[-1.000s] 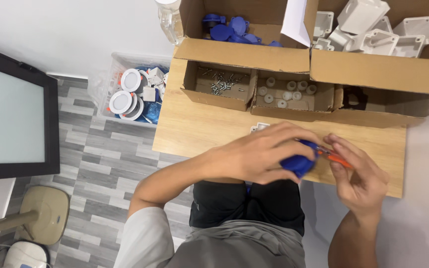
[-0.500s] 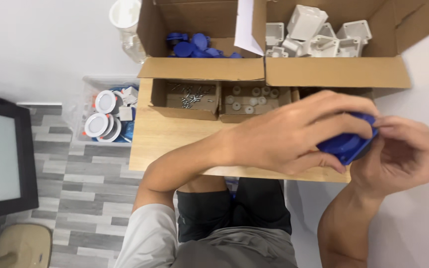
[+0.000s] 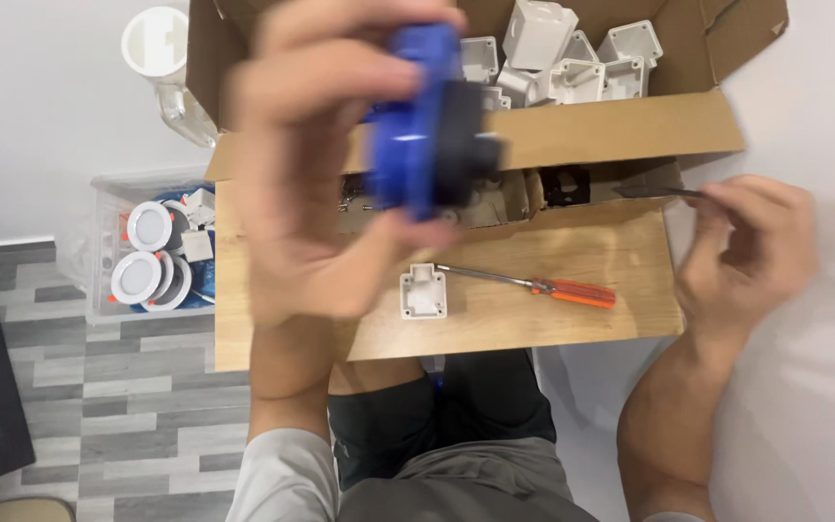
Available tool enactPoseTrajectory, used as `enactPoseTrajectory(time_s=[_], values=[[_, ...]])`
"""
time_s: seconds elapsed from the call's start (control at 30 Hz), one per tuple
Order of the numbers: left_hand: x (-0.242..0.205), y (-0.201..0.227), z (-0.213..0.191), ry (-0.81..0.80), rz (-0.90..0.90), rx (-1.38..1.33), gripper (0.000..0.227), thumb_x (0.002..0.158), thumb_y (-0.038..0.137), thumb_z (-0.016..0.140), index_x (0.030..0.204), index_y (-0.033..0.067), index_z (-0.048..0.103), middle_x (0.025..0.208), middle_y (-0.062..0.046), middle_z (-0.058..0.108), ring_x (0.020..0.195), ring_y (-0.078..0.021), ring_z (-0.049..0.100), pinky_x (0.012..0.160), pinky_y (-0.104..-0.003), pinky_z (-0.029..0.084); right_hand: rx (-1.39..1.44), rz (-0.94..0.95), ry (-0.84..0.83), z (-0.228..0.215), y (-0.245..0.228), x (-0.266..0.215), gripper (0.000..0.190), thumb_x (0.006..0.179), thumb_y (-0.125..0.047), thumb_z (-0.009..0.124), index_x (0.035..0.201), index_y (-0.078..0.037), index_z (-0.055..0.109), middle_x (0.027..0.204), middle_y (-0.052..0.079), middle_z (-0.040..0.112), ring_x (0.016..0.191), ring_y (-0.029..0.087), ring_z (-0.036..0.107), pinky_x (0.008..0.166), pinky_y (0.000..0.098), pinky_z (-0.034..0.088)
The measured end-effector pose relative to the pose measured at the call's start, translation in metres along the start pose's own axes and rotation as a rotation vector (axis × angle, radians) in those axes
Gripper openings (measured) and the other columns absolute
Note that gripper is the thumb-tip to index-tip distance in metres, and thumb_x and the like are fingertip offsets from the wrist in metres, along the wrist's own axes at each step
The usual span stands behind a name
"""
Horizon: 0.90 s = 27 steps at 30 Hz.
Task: The person uses a screwdriver to tighten screws on a white plastic electrical component with a blue cover. They then disassemble the component, inspect the blue cover, and reassemble it with the white housing before placing it into a nearby container.
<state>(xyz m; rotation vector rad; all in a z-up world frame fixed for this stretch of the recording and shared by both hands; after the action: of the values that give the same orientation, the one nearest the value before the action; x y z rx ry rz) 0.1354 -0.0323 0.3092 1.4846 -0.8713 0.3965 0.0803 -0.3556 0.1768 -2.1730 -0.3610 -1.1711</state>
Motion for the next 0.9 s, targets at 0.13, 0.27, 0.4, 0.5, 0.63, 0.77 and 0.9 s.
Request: enactPoseTrajectory(time_s=[0.13, 0.27, 0.4, 0.5, 0.63, 0.77, 0.9], values=[[-0.002, 0.003, -0.035, 0.198, 0.244, -0.257, 0.046, 0.107, 0.022, 0.070, 0.149, 0.0127, 0.055, 0.150, -0.011, 0.053, 0.143, -0.0417, 0.070, 0.113, -0.047, 0.069, -0.143, -0.051, -0.131, 0.034, 0.009, -0.010, 0.024, 0.116, 0.028, 0.066, 0.126, 0.009, 0.077, 0.121, 0.027, 0.071, 0.109, 0.042, 0.067, 0.101, 0.0482, 0.054], [-0.006, 0.006, -0.059, 0.109, 0.153, -0.187, 0.037, 0.122, 0.043, 0.053, 0.146, 0.0148, 0.050, 0.153, -0.019, 0.051, 0.131, -0.0459, 0.073, 0.109, -0.046, 0.070, -0.042, -0.014, -0.130, 0.049, -0.015, -0.022, 0.013, 0.116, 0.022, 0.066, 0.126, 0.015, 0.069, 0.124, 0.031, 0.069, 0.115, 0.044, 0.067, 0.098, 0.0475, 0.059], [-0.011, 0.007, -0.064, 0.166, 0.059, -0.248, 0.035, 0.128, 0.051, 0.051, 0.142, 0.0186, 0.052, 0.151, -0.025, 0.051, 0.109, -0.0468, 0.069, 0.100, -0.048, 0.064, 0.094, -0.044, -0.461, 0.097, -0.046, -0.070, 0.013, 0.101, -0.001, 0.080, 0.112, -0.006, 0.077, 0.117, 0.010, 0.076, 0.109, 0.027, 0.072, 0.103, 0.0382, 0.055], [-0.013, 0.004, -0.062, 0.165, 0.034, -0.266, 0.032, 0.129, 0.047, 0.049, 0.141, 0.0180, 0.052, 0.151, -0.027, 0.053, 0.113, -0.0479, 0.071, 0.099, -0.047, 0.064, -0.104, -0.150, -0.626, 0.131, -0.059, -0.096, 0.030, 0.103, -0.028, 0.080, 0.127, -0.011, 0.074, 0.127, 0.004, 0.072, 0.110, 0.025, 0.069, 0.094, 0.0406, 0.052], [-0.011, 0.000, -0.063, 0.168, 0.010, -0.295, 0.028, 0.129, 0.042, 0.045, 0.140, 0.0170, 0.051, 0.151, -0.029, 0.055, 0.119, -0.0496, 0.072, 0.096, -0.044, 0.066, -0.224, -0.164, -0.610, 0.140, -0.049, -0.106, 0.029, 0.105, -0.033, 0.078, 0.129, -0.016, 0.075, 0.122, 0.001, 0.072, 0.102, 0.025, 0.067, 0.090, 0.0409, 0.052], [-0.007, -0.002, -0.059, 0.190, -0.009, -0.307, 0.030, 0.125, 0.042, 0.041, 0.133, 0.0145, 0.051, 0.135, -0.024, 0.060, 0.105, -0.0412, 0.070, 0.081, -0.041, 0.063, -0.254, -0.204, -0.613, 0.129, -0.038, -0.107, 0.024, 0.103, -0.018, 0.082, 0.127, -0.017, 0.075, 0.111, 0.001, 0.068, 0.091, 0.024, 0.064, 0.085, 0.0407, 0.054], [-0.003, -0.008, -0.058, 0.161, 0.009, -0.356, 0.031, 0.125, 0.043, 0.041, 0.128, 0.0136, 0.050, 0.128, -0.023, 0.060, 0.098, -0.0400, 0.069, 0.077, -0.041, 0.063, -0.065, -0.143, -0.586, 0.105, -0.007, -0.105, 0.024, 0.102, -0.010, 0.082, 0.125, -0.013, 0.077, 0.112, 0.004, 0.071, 0.096, 0.023, 0.067, 0.090, 0.0376, 0.058]])
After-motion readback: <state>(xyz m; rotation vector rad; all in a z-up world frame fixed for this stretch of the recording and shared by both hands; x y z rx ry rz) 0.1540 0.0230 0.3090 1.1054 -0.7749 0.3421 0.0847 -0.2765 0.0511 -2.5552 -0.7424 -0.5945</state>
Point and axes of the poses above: each hand's wrist, its own x-axis towards the middle knuckle, its own z-axis out of the palm, y = z × x, the point moved 10 cm from there along x, towards the middle knuckle
